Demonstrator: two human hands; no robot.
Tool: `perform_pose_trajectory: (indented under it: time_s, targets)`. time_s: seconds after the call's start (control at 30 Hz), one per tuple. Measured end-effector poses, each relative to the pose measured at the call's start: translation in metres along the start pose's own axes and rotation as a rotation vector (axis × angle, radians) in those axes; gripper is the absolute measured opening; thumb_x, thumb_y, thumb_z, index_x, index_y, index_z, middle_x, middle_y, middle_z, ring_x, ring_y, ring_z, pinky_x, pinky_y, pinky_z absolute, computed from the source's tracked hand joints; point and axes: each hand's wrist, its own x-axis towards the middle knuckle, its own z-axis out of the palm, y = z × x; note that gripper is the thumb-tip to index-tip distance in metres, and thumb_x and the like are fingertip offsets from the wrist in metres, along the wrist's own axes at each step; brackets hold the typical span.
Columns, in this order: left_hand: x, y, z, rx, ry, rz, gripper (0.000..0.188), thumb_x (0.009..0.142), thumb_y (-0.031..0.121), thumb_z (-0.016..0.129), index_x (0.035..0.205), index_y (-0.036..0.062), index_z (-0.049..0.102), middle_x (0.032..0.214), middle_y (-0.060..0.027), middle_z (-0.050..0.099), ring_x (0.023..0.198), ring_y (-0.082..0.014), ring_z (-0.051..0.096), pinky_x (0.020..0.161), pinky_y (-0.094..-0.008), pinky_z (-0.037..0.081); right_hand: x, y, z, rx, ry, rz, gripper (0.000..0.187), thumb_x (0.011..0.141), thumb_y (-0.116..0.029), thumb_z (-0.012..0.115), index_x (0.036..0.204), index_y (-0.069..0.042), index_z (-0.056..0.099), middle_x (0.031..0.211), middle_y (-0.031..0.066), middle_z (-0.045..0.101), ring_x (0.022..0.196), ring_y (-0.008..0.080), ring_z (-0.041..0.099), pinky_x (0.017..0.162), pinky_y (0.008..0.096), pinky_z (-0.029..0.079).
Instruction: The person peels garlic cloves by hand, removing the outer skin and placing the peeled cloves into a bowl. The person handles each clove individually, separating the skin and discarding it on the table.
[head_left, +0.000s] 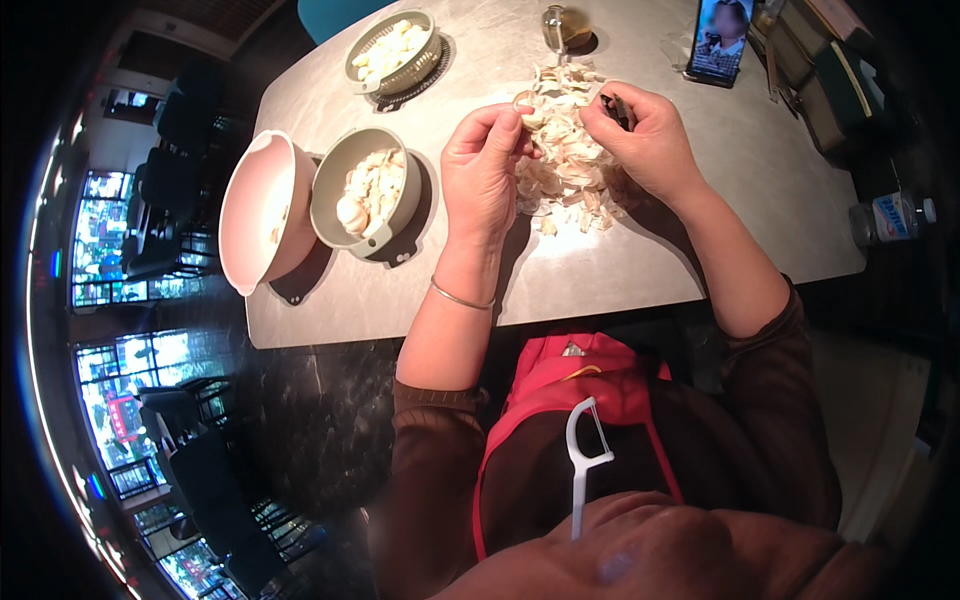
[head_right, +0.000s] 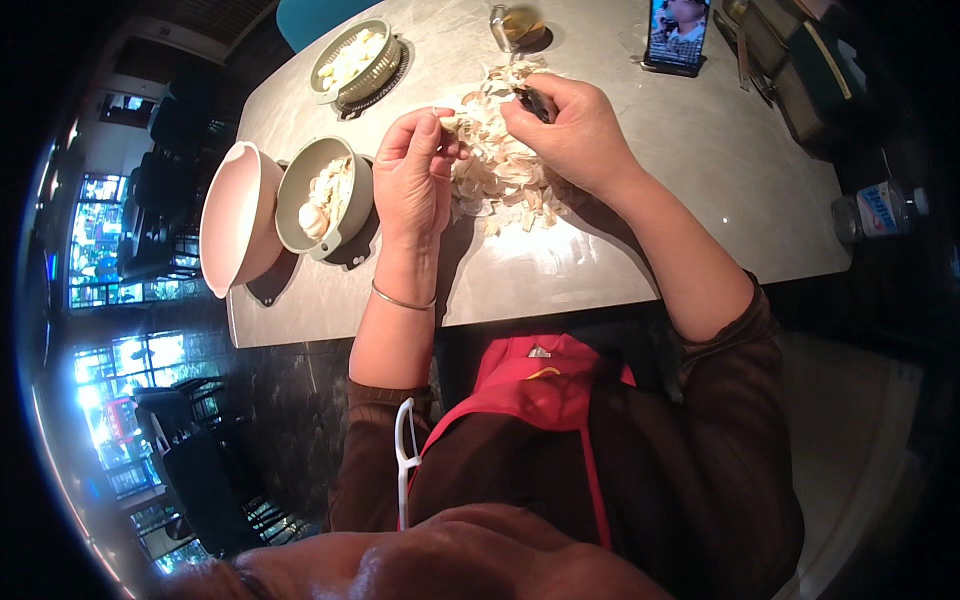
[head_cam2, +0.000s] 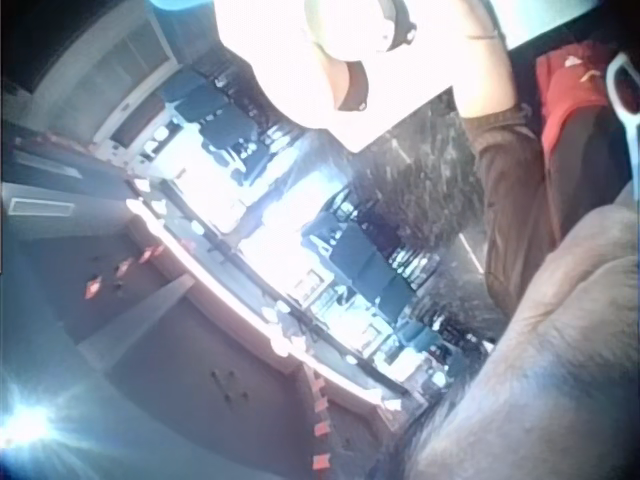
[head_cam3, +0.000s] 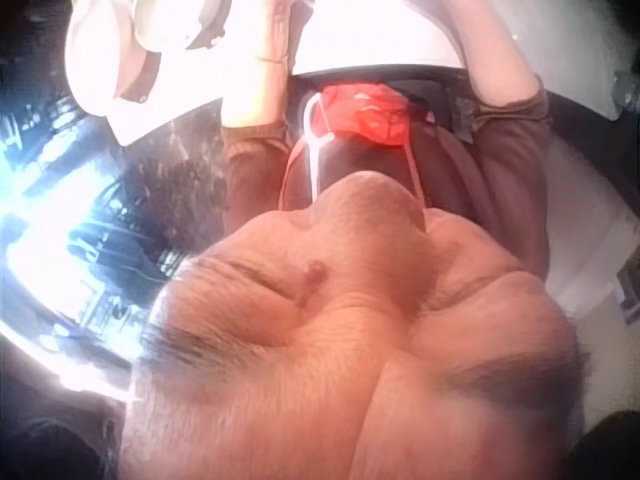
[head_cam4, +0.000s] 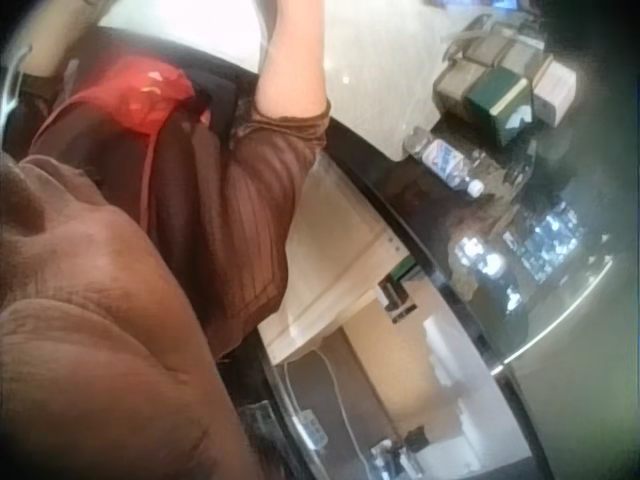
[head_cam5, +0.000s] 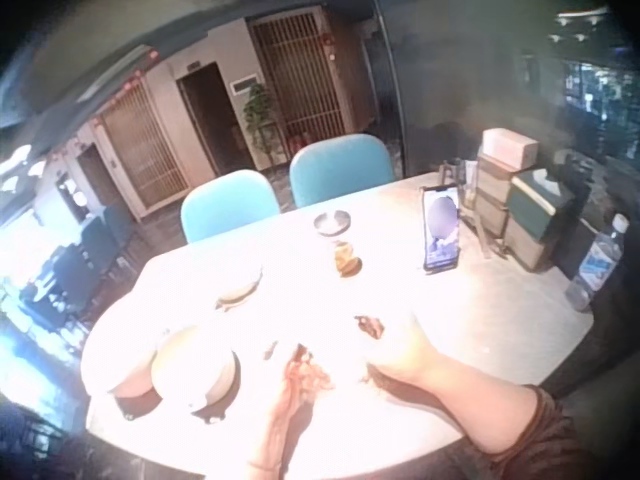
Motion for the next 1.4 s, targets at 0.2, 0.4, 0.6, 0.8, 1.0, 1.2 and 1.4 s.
perform_pose_trajectory:
  time_s: [0.2, 0.4, 0.6, 0.8, 1.0, 1.2, 1.4]
  targets:
    - [-0.003, 0.000, 0.009, 0.038, 0.007, 0.052, 0.014, 0.097, 0.011, 0.067, 0.104, -0.0008, 0.069, 0.095, -0.0058, 0.069, 0.076, -0.0094, 0.061, 0.071, -0.0238, 0.053, -0.008, -0.014, 0.003, 0.214, -0.149, 0.061, 0.012, 0.093, -0.010, 0.068, 0.102, -0.001, 0.068, 0.084, -0.0018, 0.065, 0.074, 0.0043, 0.057, 0.066, 0.0204, 0.047]
    - [-0.005, -0.001, 0.016, 0.181, -0.004, 0.097, 0.012, 0.096, 0.006, 0.066, 0.105, -0.0017, 0.069, 0.096, -0.0059, 0.069, 0.081, -0.0117, 0.065, 0.075, -0.0237, 0.054, -0.009, -0.020, 0.007, 0.238, -0.155, 0.080, 0.016, 0.092, -0.010, 0.072, 0.104, 0.000, 0.069, 0.086, 0.0006, 0.069, 0.075, 0.0035, 0.061, 0.065, 0.0190, 0.048]
    - [-0.008, 0.000, 0.019, 0.075, 0.025, 0.065, 0.012, 0.095, 0.006, 0.067, 0.103, -0.0034, 0.067, 0.095, -0.0092, 0.068, 0.080, -0.0133, 0.066, 0.077, -0.0249, 0.055, -0.011, -0.023, 0.010, 0.255, -0.113, 0.090, 0.015, 0.092, -0.009, 0.071, 0.103, 0.001, 0.068, 0.087, 0.0033, 0.070, 0.072, 0.0050, 0.061, 0.065, 0.0194, 0.050]
    - [-0.007, -0.001, 0.015, 0.035, -0.013, 0.089, 0.010, 0.096, 0.008, 0.067, 0.096, -0.0018, 0.064, 0.092, -0.0087, 0.069, 0.077, -0.0116, 0.064, 0.073, -0.0246, 0.055, -0.010, -0.025, 0.008, 0.375, -0.188, 0.134, 0.014, 0.093, -0.008, 0.070, 0.104, 0.001, 0.069, 0.087, 0.0035, 0.070, 0.072, 0.0055, 0.061, 0.064, 0.0189, 0.050]
    - [-0.006, 0.001, 0.011, 0.000, -0.025, -0.009, 0.012, 0.097, 0.011, 0.066, 0.097, 0.0000, 0.061, 0.087, -0.0069, 0.068, 0.073, -0.0094, 0.062, 0.070, -0.0231, 0.054, -0.009, -0.021, 0.008, 0.385, -0.225, 0.155, 0.014, 0.093, -0.008, 0.070, 0.104, -0.001, 0.069, 0.084, 0.0022, 0.069, 0.071, 0.0048, 0.061, 0.064, 0.0183, 0.050]
    - [-0.006, -0.004, 0.015, 0.064, -0.003, -0.011, 0.013, 0.098, 0.013, 0.065, 0.098, 0.0016, 0.058, 0.087, -0.0059, 0.067, 0.071, -0.0086, 0.062, 0.068, -0.0213, 0.054, -0.006, -0.018, 0.005, 0.444, -0.193, 0.209, 0.019, 0.093, -0.007, 0.070, 0.111, -0.002, 0.066, 0.085, 0.0004, 0.067, 0.072, 0.0042, 0.062, 0.061, 0.0169, 0.048]
    - [-0.011, -0.007, 0.025, 0.213, 0.040, 0.086, 0.013, 0.100, 0.013, 0.062, 0.099, 0.0003, 0.058, 0.086, -0.0060, 0.066, 0.072, -0.0089, 0.060, 0.066, -0.0227, 0.053, -0.010, -0.022, 0.009, 0.414, -0.164, 0.164, 0.020, 0.092, -0.005, 0.071, 0.111, -0.002, 0.065, 0.090, 0.0011, 0.067, 0.079, 0.0074, 0.066, 0.071, 0.0210, 0.055]
